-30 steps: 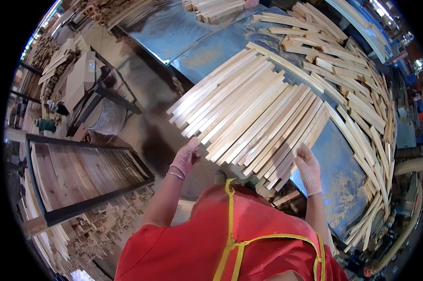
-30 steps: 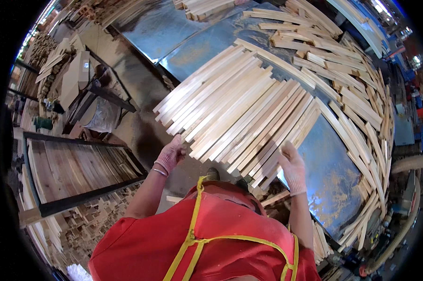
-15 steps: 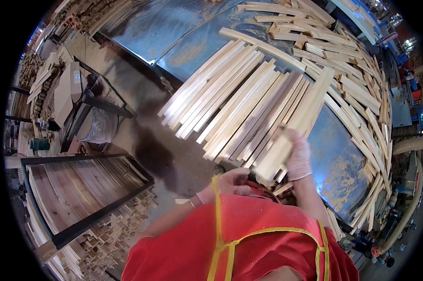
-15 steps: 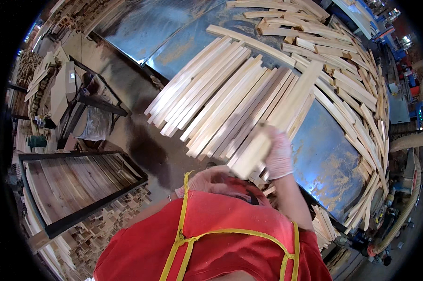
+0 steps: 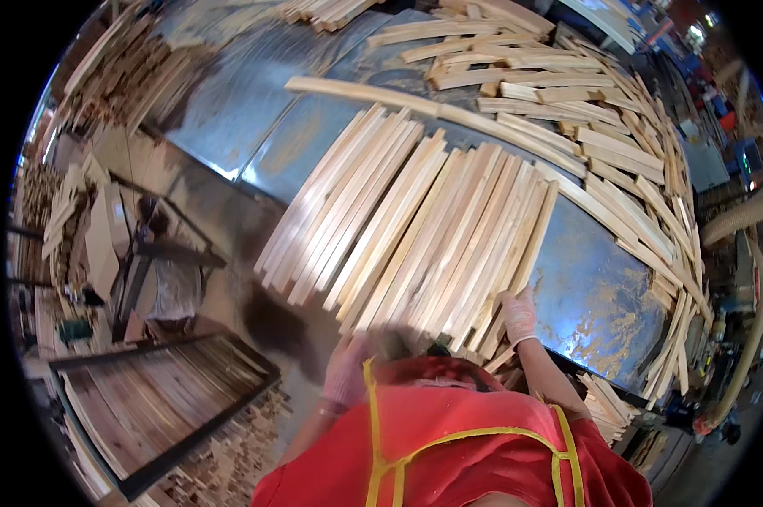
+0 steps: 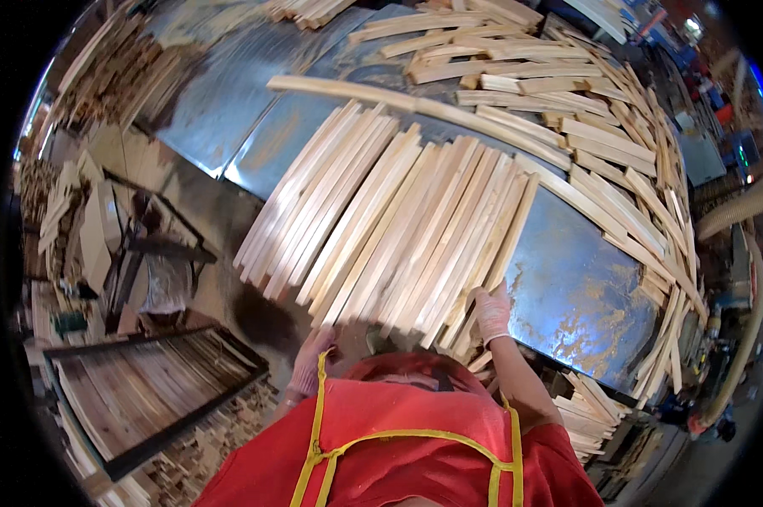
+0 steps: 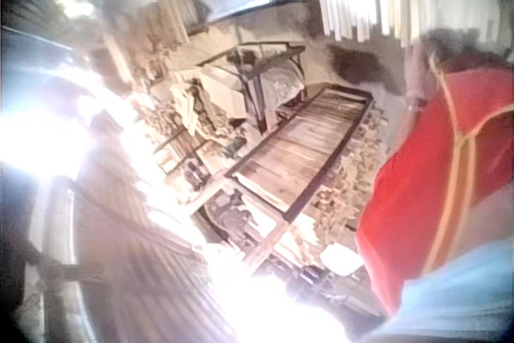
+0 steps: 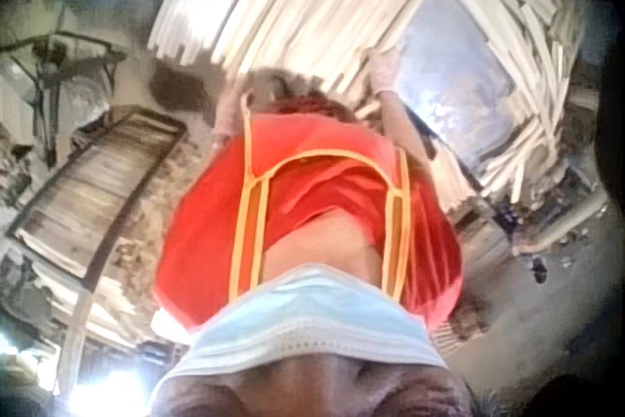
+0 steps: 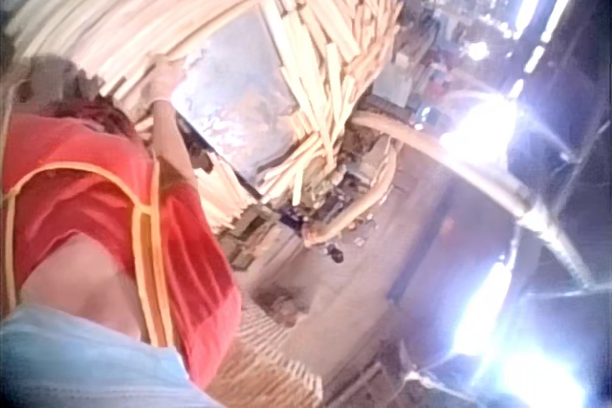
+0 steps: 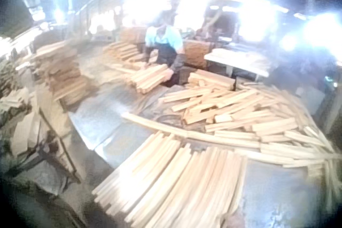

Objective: The person sorts and stacks light-colored wooden planks on a metal table in a workshop. They pick up planks from a disorganized pile, align them, and place them into a neat stack. The person occasionally moves the stack to a different location on the table.

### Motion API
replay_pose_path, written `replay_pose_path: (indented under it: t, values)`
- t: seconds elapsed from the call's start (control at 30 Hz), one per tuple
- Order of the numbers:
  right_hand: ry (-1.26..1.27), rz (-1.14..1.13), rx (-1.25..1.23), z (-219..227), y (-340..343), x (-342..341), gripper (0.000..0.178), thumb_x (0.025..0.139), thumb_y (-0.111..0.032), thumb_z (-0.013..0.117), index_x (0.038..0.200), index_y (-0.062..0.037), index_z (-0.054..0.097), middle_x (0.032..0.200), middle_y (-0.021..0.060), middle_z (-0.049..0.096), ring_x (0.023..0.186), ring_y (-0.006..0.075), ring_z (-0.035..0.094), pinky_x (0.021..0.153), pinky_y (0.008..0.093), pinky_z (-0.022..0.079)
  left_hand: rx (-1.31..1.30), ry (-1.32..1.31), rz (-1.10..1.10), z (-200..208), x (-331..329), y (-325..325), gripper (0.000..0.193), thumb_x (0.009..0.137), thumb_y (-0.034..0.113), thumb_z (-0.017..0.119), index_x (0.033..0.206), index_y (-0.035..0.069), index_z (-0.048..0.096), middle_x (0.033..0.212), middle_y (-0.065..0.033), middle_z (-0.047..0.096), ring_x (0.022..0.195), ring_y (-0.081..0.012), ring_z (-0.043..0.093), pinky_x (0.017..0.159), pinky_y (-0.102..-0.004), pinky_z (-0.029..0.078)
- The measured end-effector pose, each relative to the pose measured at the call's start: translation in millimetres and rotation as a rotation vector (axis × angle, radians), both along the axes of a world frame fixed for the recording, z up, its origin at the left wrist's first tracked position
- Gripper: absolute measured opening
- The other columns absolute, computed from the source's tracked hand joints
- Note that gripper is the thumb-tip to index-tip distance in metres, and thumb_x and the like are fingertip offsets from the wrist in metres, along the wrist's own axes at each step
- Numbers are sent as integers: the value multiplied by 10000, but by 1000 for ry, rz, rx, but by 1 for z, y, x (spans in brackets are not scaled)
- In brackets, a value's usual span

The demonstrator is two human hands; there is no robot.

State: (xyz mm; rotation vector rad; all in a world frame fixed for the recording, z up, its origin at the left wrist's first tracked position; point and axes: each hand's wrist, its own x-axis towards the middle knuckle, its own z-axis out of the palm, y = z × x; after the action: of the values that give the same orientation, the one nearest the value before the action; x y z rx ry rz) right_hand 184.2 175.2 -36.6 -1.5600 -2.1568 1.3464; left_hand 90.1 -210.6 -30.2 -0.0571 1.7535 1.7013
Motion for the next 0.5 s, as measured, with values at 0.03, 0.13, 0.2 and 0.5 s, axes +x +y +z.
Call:
replay_pose_path:
  t: [0.03, 0.13, 0.2, 0.5]
  values:
    - [36, 2, -6, -1, 4, 2, 736, 857, -161, 671, 1534, 44, 464, 1286, 254, 703, 1172, 384, 669, 1062, 419, 507, -1, -44, 29, 19, -9, 0, 293, 1034, 346, 664, 1162, 83, 654, 994, -35, 637, 846, -161, 619, 750, -331, 532]
    - [90, 37, -29, -11, 14, 9, 716, 873, -144, 659, 1538, 24, 455, 1266, 250, 713, 1159, 386, 686, 1036, 430, 523, 207, -433, 129, 55, -58, -8, 416, 1034, 417, 642, 1237, 58, 690, 961, -56, 700, 804, -189, 664, 739, -386, 548]
    - [121, 17, -63, -16, 19, 10, 705, 884, -117, 651, 1548, 2, 448, 1257, 242, 717, 1133, 382, 696, 1014, 434, 535, 282, -362, 39, 101, -87, 24, 502, 1029, 336, 666, 1424, 31, 611, 1071, -75, 733, 817, -194, 702, 725, -375, 585]
    - [503, -22, -406, 33, 21, -6, 698, 973, -103, 677, 1611, -21, 406, 1223, 156, 682, 1004, 193, 679, 778, 339, 588, 7, -70, -253, 140, -58, 129, 726, 938, 203, 769, 1580, 22, 483, 1292, -106, 675, 917, -151, 703, 771, -288, 588]
